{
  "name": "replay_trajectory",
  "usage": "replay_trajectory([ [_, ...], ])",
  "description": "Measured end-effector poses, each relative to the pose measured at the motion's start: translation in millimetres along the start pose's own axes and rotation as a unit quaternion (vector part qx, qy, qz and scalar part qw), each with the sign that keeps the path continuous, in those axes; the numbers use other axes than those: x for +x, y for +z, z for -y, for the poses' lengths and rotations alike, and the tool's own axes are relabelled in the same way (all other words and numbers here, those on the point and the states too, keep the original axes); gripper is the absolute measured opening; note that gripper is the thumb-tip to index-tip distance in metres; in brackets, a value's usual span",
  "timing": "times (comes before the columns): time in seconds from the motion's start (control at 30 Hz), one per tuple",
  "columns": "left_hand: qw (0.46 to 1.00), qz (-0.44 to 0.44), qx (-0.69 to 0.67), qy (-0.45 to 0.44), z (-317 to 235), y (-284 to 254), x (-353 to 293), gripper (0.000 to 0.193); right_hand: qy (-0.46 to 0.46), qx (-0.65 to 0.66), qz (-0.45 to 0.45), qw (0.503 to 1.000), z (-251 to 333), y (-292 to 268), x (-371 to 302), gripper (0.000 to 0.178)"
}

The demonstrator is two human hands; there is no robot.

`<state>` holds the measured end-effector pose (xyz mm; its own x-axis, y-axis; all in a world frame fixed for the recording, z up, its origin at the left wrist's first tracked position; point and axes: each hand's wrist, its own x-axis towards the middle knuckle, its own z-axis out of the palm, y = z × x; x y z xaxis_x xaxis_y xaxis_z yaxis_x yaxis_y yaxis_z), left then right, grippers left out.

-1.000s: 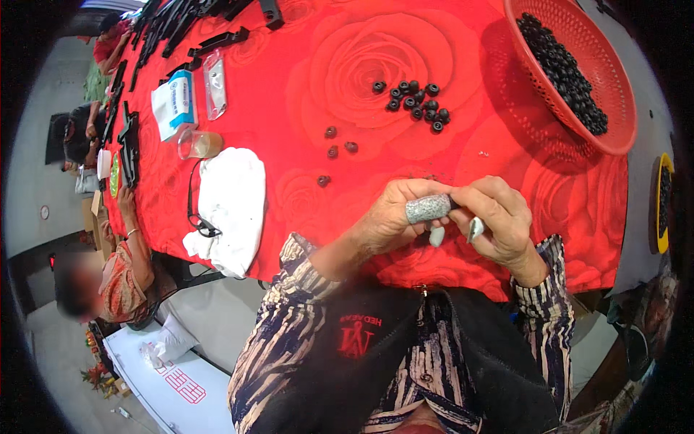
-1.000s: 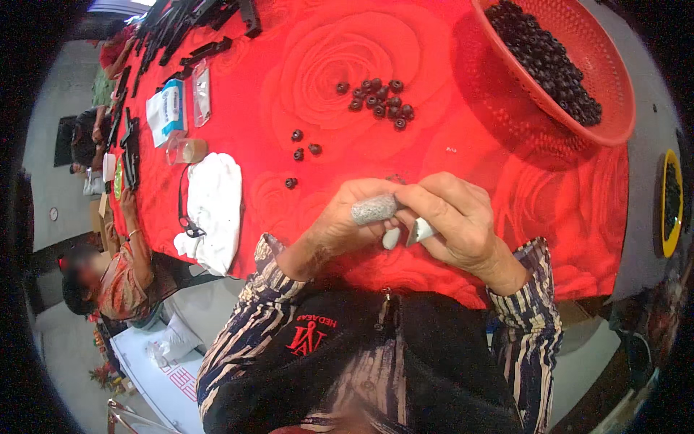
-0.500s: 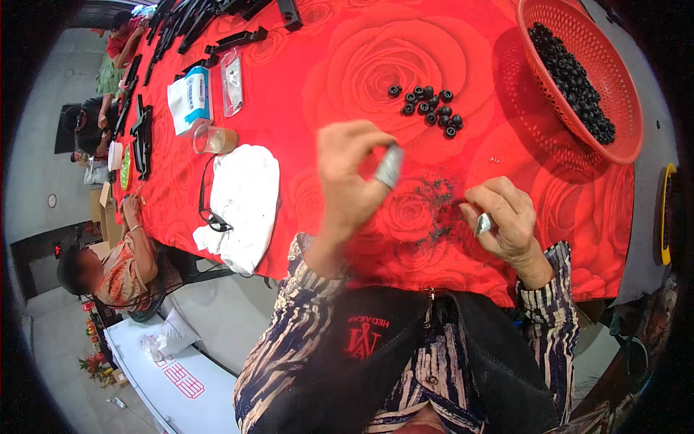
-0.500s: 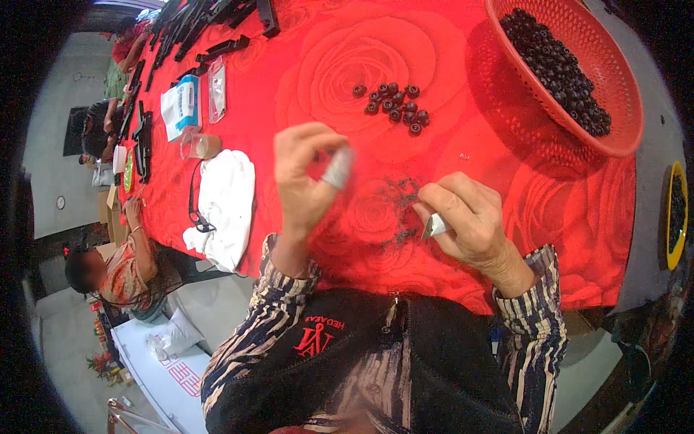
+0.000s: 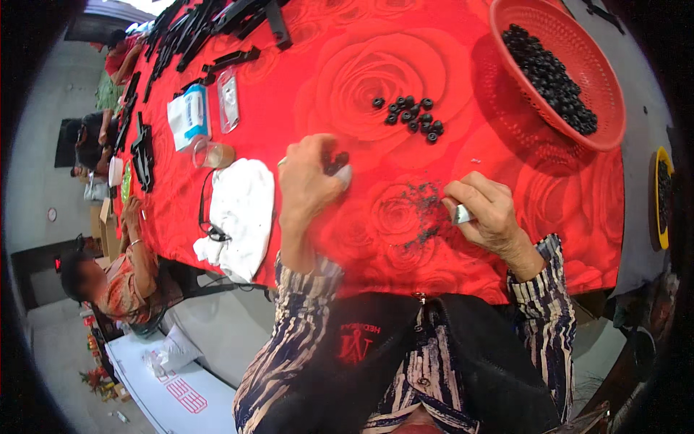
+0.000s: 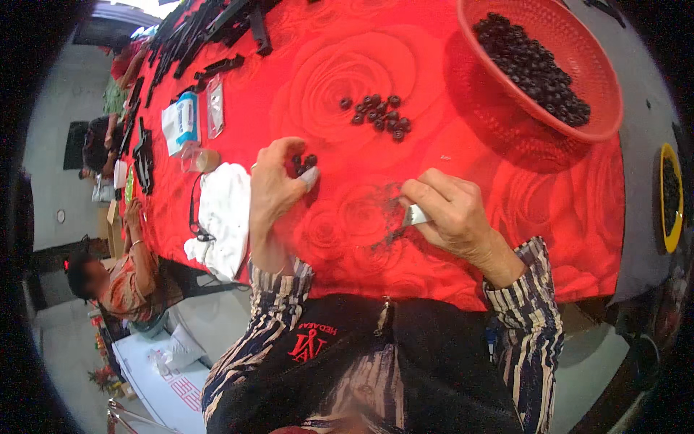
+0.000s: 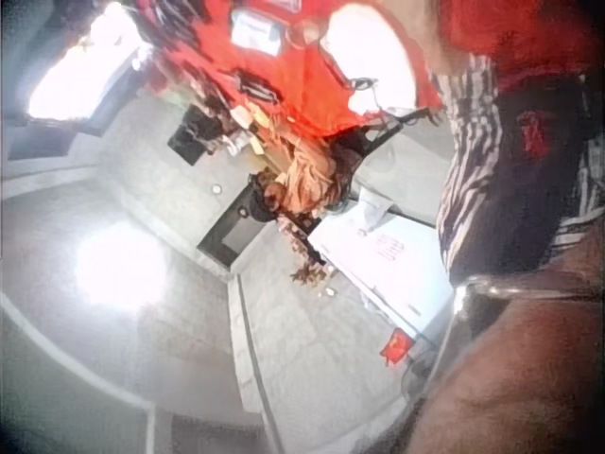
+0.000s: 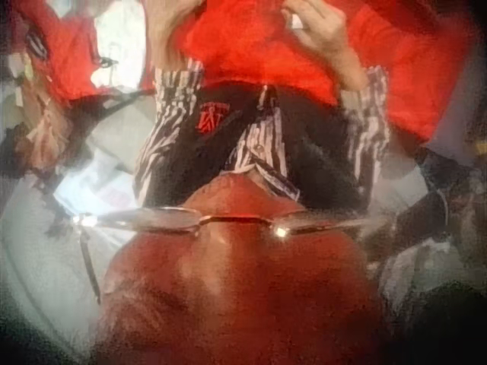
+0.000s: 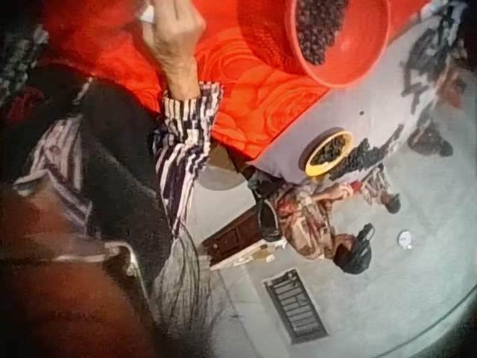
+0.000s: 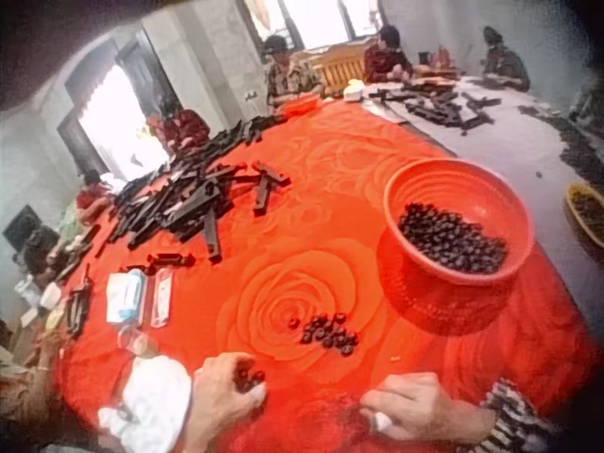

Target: The person trims small black rubber pieces one by one, scraping excess material from their edges with a handheld blade and setting them down on the table.

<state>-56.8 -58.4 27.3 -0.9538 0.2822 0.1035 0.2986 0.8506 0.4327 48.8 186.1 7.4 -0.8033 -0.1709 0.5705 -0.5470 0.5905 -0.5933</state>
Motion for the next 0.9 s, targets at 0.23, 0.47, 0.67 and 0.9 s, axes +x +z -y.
replay_trajectory([
  [0.23,0.981,-0.100,-0.011,0.168,-37.1,10.8,6.1,0.024,-0.003,-0.006,-0.009,1.000,-9.0,-2.2,-3.4,0.017],
  [0.47,0.973,-0.015,-0.063,0.220,-78.9,57.4,25.0,0.018,0.019,-0.029,-0.007,0.999,-9.2,-4.4,-3.0,0.022],
  [0.67,0.982,0.024,-0.038,0.182,-78.1,69.7,27.3,0.023,0.023,-0.028,-0.001,0.999,-10.4,-4.9,-3.2,0.023],
  [0.9,0.895,0.182,-0.405,0.050,-66.8,44.4,4.6,0.021,0.040,0.025,-0.051,0.998,-10.4,-3.7,-2.6,0.028],
])
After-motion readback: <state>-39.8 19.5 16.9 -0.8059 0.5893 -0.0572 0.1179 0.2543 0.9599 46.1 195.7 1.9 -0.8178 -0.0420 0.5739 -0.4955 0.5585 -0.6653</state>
